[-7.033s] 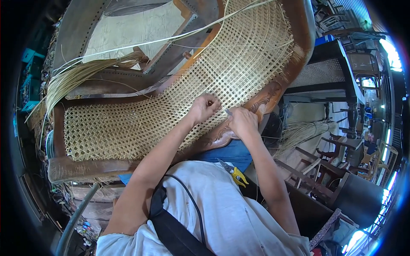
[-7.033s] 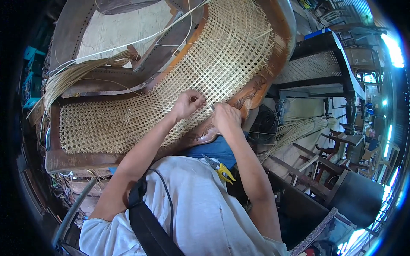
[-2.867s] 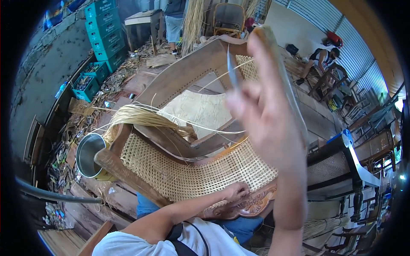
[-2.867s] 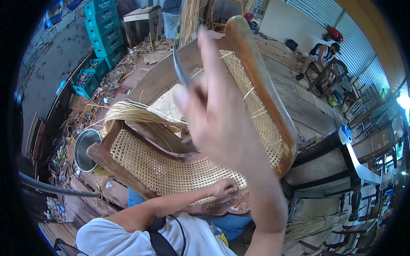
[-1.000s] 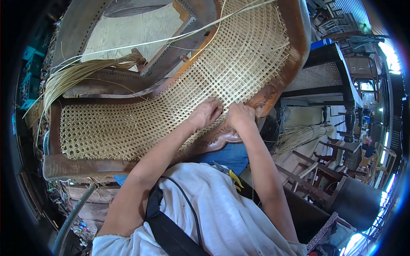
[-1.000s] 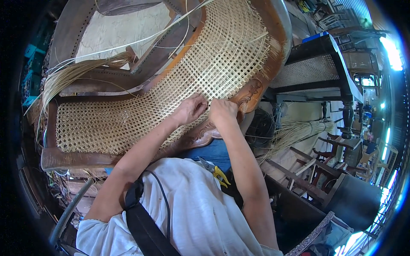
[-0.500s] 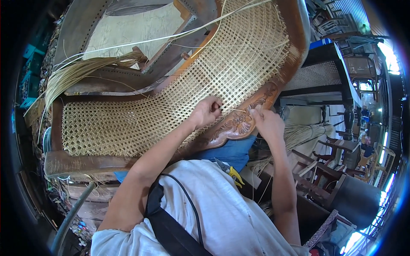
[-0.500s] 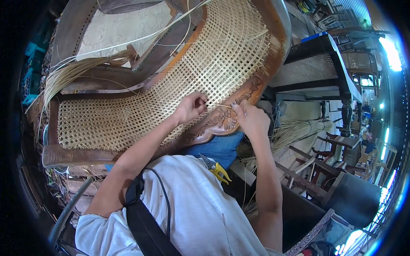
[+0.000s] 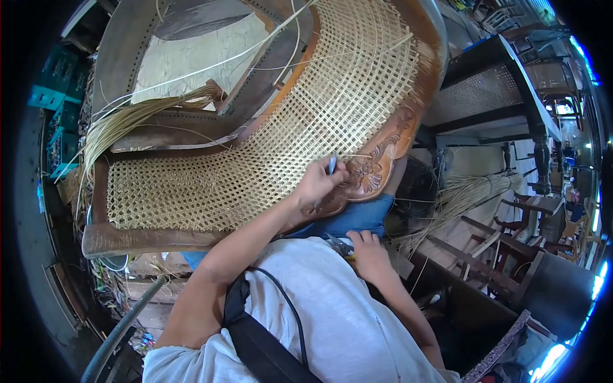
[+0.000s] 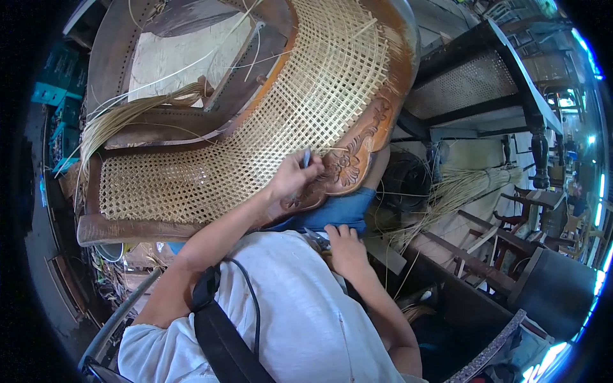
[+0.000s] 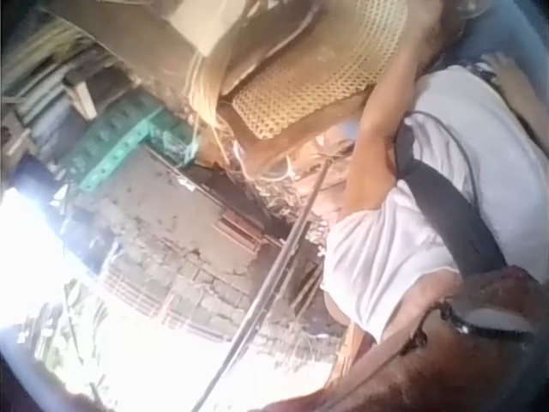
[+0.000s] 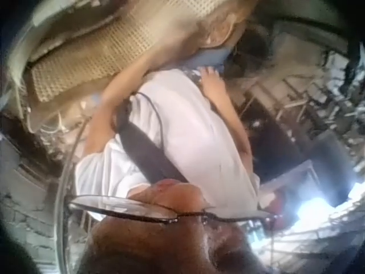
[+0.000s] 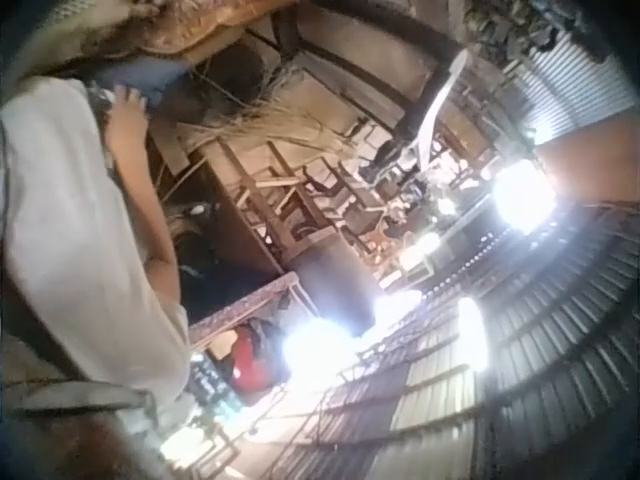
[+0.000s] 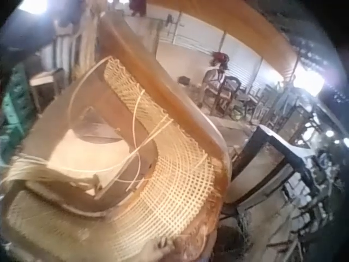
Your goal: Manually weaving a pattern into a wooden chair seat using natural fiber strips.
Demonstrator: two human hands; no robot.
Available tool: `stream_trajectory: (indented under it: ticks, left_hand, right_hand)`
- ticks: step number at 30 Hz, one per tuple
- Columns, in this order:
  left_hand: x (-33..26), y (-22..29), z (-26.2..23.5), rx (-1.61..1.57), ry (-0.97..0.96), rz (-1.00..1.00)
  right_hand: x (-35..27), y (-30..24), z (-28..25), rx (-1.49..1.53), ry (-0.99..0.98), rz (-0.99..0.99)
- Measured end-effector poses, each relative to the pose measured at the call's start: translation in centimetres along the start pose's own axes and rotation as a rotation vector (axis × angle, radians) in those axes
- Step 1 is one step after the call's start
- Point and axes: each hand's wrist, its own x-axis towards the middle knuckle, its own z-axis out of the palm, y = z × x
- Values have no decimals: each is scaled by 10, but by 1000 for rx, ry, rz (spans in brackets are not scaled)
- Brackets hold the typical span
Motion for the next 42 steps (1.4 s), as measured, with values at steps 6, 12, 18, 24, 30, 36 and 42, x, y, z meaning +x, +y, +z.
stream_trajectory:
  ticks: [6, 12, 18, 24, 30, 36, 42]
  left_hand:
    - [36, -1, -2, 413, 119, 308]
    - [44, -13, -5, 462, 132, 347]
    - [47, -8, -6, 503, 95, 384]
    - [49, -8, -12, 535, 35, 429]
    - [50, -12, -14, 607, 6, 513]
    - [47, -8, -16, 631, -32, 520]
    - [48, -10, -19, 620, -20, 454]
  right_hand:
    - [7, 6, -18, 251, -67, -27]
    - [61, 11, -67, 949, -61, 84]
    - [112, 17, -72, 1269, -41, 289]
    - [126, 11, -79, 1249, -60, 393]
    - [127, 3, -69, 1377, 29, 393]
    - [124, 1, -48, 1520, 197, 320]
    - [119, -7, -56, 1433, 377, 117]
